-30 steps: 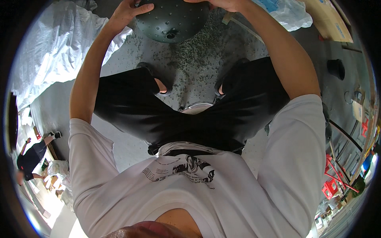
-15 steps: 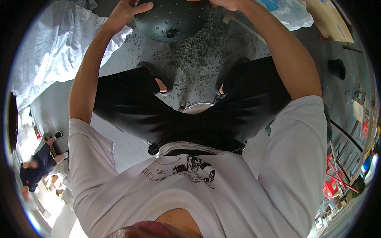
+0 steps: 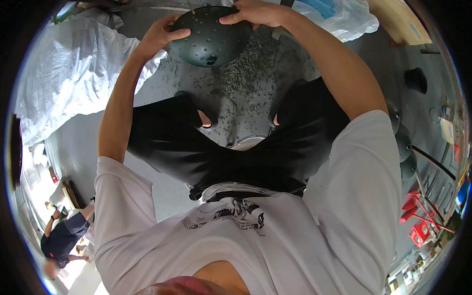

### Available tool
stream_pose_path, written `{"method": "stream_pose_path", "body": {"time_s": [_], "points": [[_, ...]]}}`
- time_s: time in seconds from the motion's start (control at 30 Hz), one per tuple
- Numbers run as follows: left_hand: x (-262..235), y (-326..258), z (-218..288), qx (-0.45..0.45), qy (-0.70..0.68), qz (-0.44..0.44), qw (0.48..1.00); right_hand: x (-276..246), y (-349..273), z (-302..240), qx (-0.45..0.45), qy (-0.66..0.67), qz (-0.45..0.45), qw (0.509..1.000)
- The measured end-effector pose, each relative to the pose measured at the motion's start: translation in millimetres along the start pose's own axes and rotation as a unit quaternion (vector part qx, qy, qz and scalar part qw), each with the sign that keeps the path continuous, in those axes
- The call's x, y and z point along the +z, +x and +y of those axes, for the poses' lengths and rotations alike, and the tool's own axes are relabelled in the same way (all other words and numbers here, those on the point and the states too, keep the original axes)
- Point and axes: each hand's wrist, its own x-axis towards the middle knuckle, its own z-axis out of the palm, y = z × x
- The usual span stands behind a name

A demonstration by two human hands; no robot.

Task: The recorder uses a drill to process green plastic helmet components in a manufacturing workshop.

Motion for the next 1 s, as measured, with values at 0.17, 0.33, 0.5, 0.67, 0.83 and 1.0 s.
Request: {"method": "stream_pose_path", "body": {"time_s": [0.17, 0.33, 0.5, 0.67, 0.83, 1.0], "points": [[6, -6, -25, 0.032, -0.002, -0.064, 0.997, 16, 20, 13, 0.010, -0.042, -0.006, 0.999], [8, -8, -12, -0.035, 0.003, -0.094, 0.995, 23, 30, 17, -0.038, -0.085, -0.060, 0.994], [12, -10, -5, -0.018, -0.050, -0.161, 0.986, 28, 21, 11, -0.069, -0.140, -0.040, 0.987], [3, -15, -15, -0.015, -0.142, -0.144, 0.979, 19, 12, 36, -0.088, -0.075, 0.042, 0.992], [-9, -16, -28, -0.015, -0.151, -0.177, 0.972, 15, 20, 42, -0.095, 0.033, -0.011, 0.995], [-1, -29, -28, -0.138, -0.142, 0.015, 0.980, 11, 11, 17, -0.046, -0.021, -0.018, 0.999]]}}
